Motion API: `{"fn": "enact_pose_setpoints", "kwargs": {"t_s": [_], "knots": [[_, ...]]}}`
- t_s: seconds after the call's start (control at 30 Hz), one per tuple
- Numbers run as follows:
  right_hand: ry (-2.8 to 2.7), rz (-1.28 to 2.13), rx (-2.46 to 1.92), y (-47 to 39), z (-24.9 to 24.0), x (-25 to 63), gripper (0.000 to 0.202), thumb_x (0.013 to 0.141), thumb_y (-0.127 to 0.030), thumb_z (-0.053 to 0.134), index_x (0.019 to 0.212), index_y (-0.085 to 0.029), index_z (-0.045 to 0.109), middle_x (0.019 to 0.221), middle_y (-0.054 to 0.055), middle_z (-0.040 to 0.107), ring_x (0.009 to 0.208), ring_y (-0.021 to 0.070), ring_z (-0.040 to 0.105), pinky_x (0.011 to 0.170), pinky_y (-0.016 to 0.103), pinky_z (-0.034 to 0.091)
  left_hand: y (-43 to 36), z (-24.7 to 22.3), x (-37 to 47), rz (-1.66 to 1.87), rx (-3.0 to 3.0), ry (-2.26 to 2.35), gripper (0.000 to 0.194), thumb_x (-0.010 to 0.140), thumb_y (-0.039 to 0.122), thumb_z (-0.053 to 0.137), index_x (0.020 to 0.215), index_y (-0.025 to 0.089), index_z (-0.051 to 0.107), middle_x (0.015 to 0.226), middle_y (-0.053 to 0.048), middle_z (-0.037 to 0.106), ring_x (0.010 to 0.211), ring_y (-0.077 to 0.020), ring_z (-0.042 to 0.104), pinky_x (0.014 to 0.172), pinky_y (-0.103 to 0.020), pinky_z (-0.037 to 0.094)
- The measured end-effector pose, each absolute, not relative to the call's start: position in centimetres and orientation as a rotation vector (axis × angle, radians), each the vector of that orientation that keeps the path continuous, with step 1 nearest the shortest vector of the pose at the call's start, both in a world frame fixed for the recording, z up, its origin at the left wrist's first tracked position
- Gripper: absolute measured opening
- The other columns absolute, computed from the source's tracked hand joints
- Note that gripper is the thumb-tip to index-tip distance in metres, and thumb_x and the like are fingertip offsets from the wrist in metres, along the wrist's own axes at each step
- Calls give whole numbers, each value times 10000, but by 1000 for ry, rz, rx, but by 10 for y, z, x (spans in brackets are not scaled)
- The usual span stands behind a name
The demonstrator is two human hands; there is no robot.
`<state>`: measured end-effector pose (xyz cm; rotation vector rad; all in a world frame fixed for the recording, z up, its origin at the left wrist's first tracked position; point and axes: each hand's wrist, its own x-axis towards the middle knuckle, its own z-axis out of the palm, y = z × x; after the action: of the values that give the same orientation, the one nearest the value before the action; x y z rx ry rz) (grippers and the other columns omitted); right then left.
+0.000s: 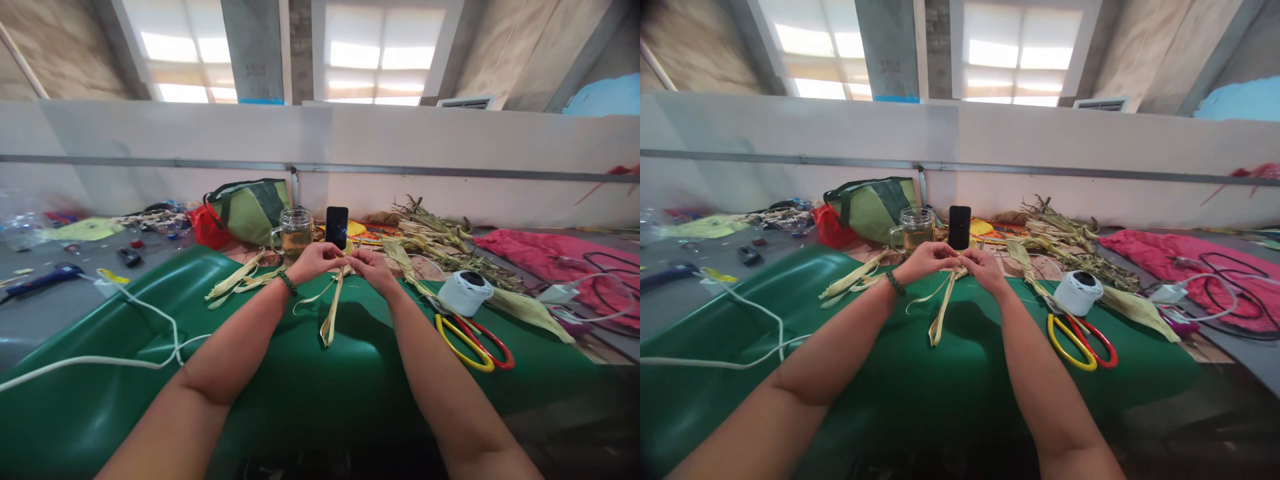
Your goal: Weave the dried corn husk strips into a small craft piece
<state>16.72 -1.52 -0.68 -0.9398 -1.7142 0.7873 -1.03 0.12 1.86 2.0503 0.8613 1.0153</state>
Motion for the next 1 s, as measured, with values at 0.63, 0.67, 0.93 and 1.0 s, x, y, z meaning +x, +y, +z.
{"fn": "enact_pose_setpoints", "kwargs": {"t_s": [0.63, 0.67, 0.93, 1.0], "knots": [[-1709, 783, -968, -16, -7, 168, 351, 713, -538, 617, 658, -198, 549, 489, -63, 371, 467, 85, 302, 468, 252, 237, 4, 18, -12, 1031, 2205, 991, 347, 862, 405, 488, 671, 133, 586, 611, -1, 558, 565, -97, 477, 557, -216, 374], [-1713, 786, -966, -16, -7, 167, 358, 714, -545, 617, 658, -198, 551, 491, -62, 372, 470, 86, 304, 469, 252, 238, 4, 17, -10, 1017, 2197, 972, 311, 821, 410, 557, 695, 130, 604, 614, 4, 563, 564, -95, 475, 553, -212, 372], [-1732, 774, -965, -13, -9, 168, 364, 722, -550, 610, 658, -198, 545, 493, -59, 387, 473, 88, 322, 469, 248, 247, 8, 13, -9, 1016, 2120, 849, 191, 761, 290, 602, 713, 108, 639, 581, 14, 560, 552, -84, 467, 535, -193, 369], [-1733, 767, -976, -12, -9, 169, 361, 723, -546, 607, 650, -199, 539, 485, -61, 386, 464, 86, 318, 466, 248, 247, 10, 15, -12, 1018, 2108, 887, 170, 758, 265, 592, 701, 111, 634, 605, 2, 590, 571, -93, 499, 554, -198, 396]]}}
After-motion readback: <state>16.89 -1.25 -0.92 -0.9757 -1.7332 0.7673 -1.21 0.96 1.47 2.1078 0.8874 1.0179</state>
